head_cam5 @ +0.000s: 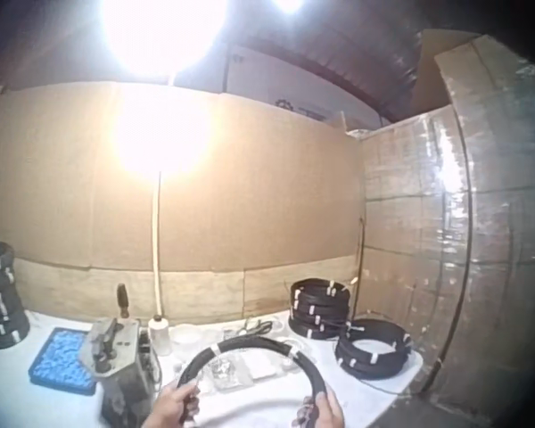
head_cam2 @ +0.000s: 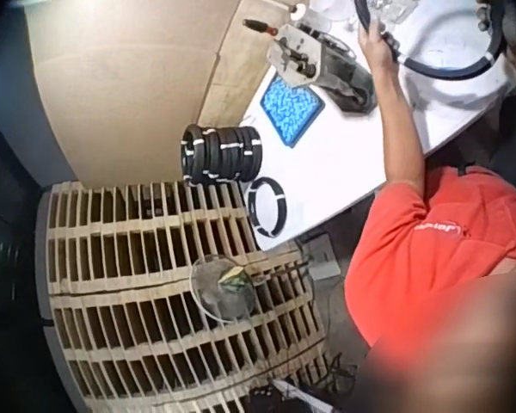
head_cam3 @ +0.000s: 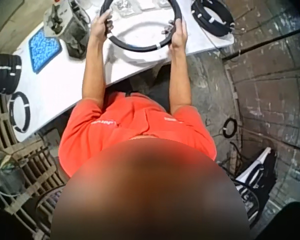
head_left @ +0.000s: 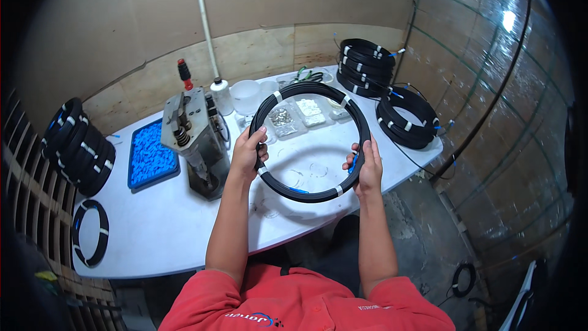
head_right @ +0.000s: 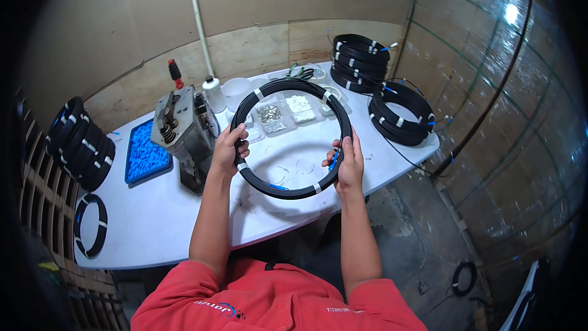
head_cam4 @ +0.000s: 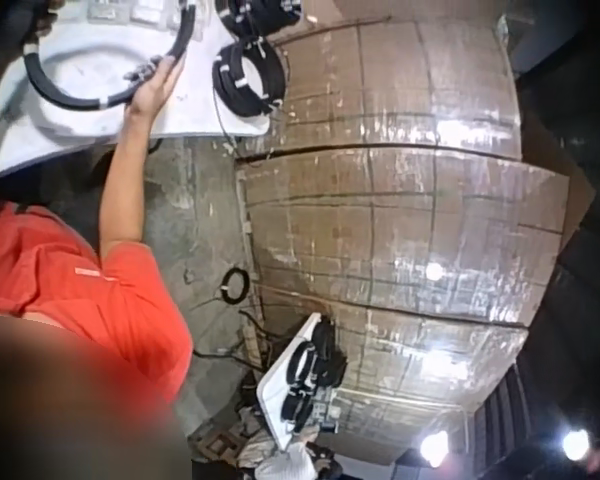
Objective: The person is coiling a black industrial cable and securing it with white tape at multiple points.
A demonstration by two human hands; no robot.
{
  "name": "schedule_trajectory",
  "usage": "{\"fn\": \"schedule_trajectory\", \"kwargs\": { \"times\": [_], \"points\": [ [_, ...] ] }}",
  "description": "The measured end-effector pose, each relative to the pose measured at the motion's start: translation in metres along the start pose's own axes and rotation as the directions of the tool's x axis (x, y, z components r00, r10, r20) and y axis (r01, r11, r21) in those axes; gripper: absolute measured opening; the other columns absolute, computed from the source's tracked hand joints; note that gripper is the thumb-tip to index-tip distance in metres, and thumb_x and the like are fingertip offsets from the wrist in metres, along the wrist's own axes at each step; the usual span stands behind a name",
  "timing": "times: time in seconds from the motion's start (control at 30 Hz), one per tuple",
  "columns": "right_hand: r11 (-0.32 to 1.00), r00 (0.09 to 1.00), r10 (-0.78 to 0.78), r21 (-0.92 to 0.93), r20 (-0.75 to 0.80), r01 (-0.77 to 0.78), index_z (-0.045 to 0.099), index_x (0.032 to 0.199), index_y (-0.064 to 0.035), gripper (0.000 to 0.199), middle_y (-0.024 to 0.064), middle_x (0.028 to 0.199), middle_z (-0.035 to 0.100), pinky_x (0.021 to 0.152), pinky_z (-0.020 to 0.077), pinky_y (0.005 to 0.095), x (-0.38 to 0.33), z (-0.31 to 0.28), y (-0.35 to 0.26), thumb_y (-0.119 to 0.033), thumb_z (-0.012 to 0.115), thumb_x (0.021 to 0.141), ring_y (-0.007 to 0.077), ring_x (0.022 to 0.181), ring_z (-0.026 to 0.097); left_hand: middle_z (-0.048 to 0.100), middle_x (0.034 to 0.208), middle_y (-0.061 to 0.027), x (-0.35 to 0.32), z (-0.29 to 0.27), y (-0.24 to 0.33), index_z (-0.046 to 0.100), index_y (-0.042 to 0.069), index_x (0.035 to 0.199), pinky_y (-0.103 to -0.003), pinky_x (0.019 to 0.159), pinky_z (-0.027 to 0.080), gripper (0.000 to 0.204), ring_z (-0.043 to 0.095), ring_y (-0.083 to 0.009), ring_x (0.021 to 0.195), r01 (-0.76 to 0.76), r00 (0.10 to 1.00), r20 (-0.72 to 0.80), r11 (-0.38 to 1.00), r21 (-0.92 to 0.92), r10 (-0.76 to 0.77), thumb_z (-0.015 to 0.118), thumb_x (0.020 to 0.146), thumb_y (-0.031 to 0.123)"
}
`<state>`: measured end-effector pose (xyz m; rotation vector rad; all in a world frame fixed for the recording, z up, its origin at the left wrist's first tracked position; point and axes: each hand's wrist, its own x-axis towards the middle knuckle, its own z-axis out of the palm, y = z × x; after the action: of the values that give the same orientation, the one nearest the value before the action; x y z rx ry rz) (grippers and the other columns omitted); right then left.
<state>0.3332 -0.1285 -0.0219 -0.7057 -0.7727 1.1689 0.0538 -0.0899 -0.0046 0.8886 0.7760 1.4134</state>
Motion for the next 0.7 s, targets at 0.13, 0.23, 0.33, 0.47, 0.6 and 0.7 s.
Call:
{"fn": "schedule_trajectory", "kwargs": {
  "times": [0.13,0.23,0.33,0.47,0.6,0.7],
  "points": [
    [0.998,0.995,0.041,0.033,0.088,-0.045,0.035,0.150,-0.0113,0.049,0.0066,0.098,0.052,0.055,0.0536,0.0311,-0.001,0.015,0.007,-0.033,0.045,0.108,0.0133,0.067,0.054,0.048,0.077,0.0035,-0.032,-0.004,0.025,0.053,0.012,0.093,-0.023,0.046,0.035,0.019,0.041,-0.0053,0.051,-0.065,0.993,-0.097,0.997,0.050,0.070,0.067,0.095,0.023],
    [0.994,0.980,0.080,0.052,0.182,-0.091,0.036,0.149,-0.0112,0.047,0.0070,0.099,0.052,0.055,0.0537,0.0314,-0.001,0.035,0.020,-0.034,0.043,0.108,0.0140,0.067,0.054,0.049,0.076,0.0047,-0.062,-0.012,0.055,0.055,0.011,0.135,-0.022,0.047,0.035,0.043,0.041,-0.0036,0.052,-0.145,0.972,-0.171,0.983,0.113,0.163,0.066,0.095,0.019],
    [0.980,0.936,0.109,0.124,0.334,-0.158,0.028,0.153,-0.0123,0.051,0.0064,0.099,0.052,0.056,0.0566,0.0328,-0.008,0.072,0.030,-0.034,0.041,0.109,0.0132,0.069,0.057,0.049,0.074,0.0058,-0.106,-0.017,0.092,0.043,0.013,0.148,-0.020,0.045,0.034,0.058,0.041,-0.0024,0.050,-0.235,0.924,-0.269,0.960,0.155,0.270,0.066,0.095,0.018],
    [0.953,0.848,0.118,0.180,0.516,-0.242,0.026,0.154,-0.0142,0.051,0.0072,0.100,0.052,0.057,0.0570,0.0348,-0.026,0.125,0.037,-0.034,0.040,0.109,0.0150,0.070,0.057,0.050,0.076,0.0045,-0.163,-0.033,0.128,0.048,0.011,0.143,-0.020,0.043,0.035,0.049,0.040,-0.0020,0.049,-0.329,0.834,-0.386,0.917,0.224,0.393,0.064,0.097,0.018],
    [0.908,0.726,0.175,0.176,0.665,-0.379,0.026,0.155,-0.0167,0.051,0.0072,0.099,0.052,0.058,0.0569,0.0354,-0.056,0.172,0.055,-0.035,0.039,0.109,0.0158,0.069,0.057,0.052,0.082,0.0017,-0.226,-0.058,0.149,0.049,0.009,0.140,-0.019,0.043,0.037,0.045,0.041,-0.0022,0.051,-0.374,0.732,-0.492,0.881,0.288,0.472,0.063,0.098,0.019],
    [0.849,0.628,0.224,0.167,0.746,-0.501,0.027,0.155,-0.0191,0.051,0.0070,0.098,0.053,0.058,0.0570,0.0360,-0.082,0.199,0.078,-0.037,0.040,0.108,0.0164,0.069,0.057,0.053,0.086,-0.0028,-0.273,-0.075,0.153,0.047,0.006,0.141,-0.018,0.044,0.037,0.048,0.044,-0.0040,0.055,-0.390,0.632,-0.584,0.860,0.329,0.509,0.063,0.098,0.020]
  ]
}}
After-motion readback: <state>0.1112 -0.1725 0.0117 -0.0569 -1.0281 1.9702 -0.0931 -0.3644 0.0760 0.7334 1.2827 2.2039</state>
